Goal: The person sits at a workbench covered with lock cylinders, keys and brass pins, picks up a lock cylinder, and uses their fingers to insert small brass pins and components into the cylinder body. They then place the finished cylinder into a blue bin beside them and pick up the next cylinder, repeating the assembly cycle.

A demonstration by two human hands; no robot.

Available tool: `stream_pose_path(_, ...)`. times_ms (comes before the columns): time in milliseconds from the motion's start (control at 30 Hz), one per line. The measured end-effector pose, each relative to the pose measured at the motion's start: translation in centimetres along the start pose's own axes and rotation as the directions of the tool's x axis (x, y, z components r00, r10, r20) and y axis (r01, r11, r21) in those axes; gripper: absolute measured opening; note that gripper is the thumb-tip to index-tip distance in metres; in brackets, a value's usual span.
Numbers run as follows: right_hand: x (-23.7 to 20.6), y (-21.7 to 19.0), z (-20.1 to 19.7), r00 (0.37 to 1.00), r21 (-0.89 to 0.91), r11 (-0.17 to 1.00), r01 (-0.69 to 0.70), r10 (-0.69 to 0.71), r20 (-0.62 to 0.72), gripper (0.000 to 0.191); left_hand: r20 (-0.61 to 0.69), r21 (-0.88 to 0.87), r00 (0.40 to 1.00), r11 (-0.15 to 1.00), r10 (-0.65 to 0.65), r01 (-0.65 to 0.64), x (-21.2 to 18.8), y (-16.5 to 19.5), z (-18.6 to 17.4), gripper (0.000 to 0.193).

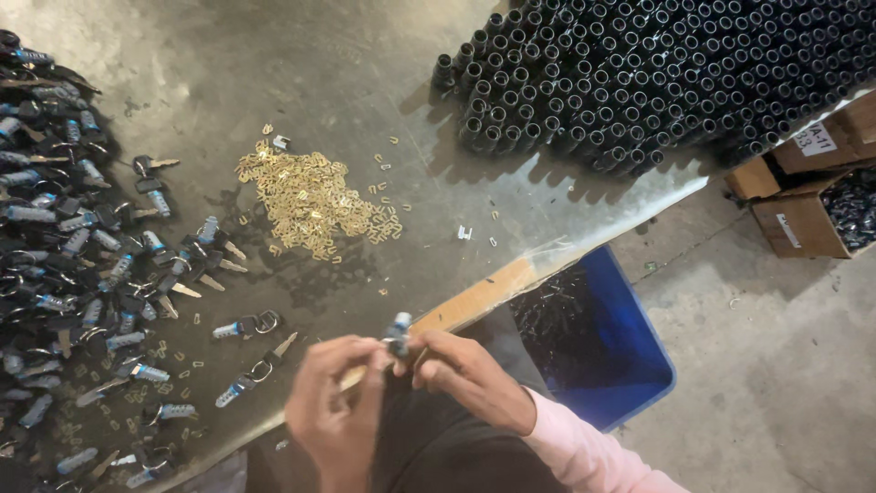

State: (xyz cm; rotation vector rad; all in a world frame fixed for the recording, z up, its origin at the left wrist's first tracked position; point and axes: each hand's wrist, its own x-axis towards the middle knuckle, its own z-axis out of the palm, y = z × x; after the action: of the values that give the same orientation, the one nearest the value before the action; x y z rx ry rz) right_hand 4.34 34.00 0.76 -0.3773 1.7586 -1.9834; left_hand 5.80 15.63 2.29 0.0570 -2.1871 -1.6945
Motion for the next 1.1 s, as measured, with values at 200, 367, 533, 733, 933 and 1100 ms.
stream_pose_path(200,-0.1,1.1,0.3,0.981,0.326,0.945,-0.013,0.075,-0.177,0.053,0.154,-0.158,0.987,0.987,0.042,-0.018,-1.2,0.1,1.8,0.025)
stream_pose_path(367,-0.2,1.4,-0.2,0.958,0.187,0.977,0.106,-0.050,-0.282,0.049,0.177,-0.025,0.975,0.991,0.131,-0.128,-1.2,0.1,2.2,0.026)
stream_pose_path(533,-0.3,1.0,0.2,0.919,0.144,0.975,0.167,-0.101,-0.382,0.045,0.178,0.036,0.970,0.984,0.167,-0.176,-1.2,0.1,2.4,0.025)
stream_pose_path(733,-0.5,1.2,0.1,0.890,0.092,0.948,0.303,-0.248,-0.382,0.026,0.179,0.034,0.964,0.978,0.196,-0.205,-1.5,-0.5,2.6,0.027)
stream_pose_path(933,-1.4,1.9,-0.9,0.915,0.084,0.965,0.249,-0.206,-0.346,0.022,0.189,-0.063,0.967,0.985,0.170,-0.161,-2.0,-1.2,3.0,0.033)
stream_pose_path(1100,-1.5,2.3,-1.5,0.892,0.064,0.949,0.309,-0.266,-0.365,0.024,0.199,-0.065,0.971,0.990,0.134,-0.124,-2.2,-1.3,2.9,0.033)
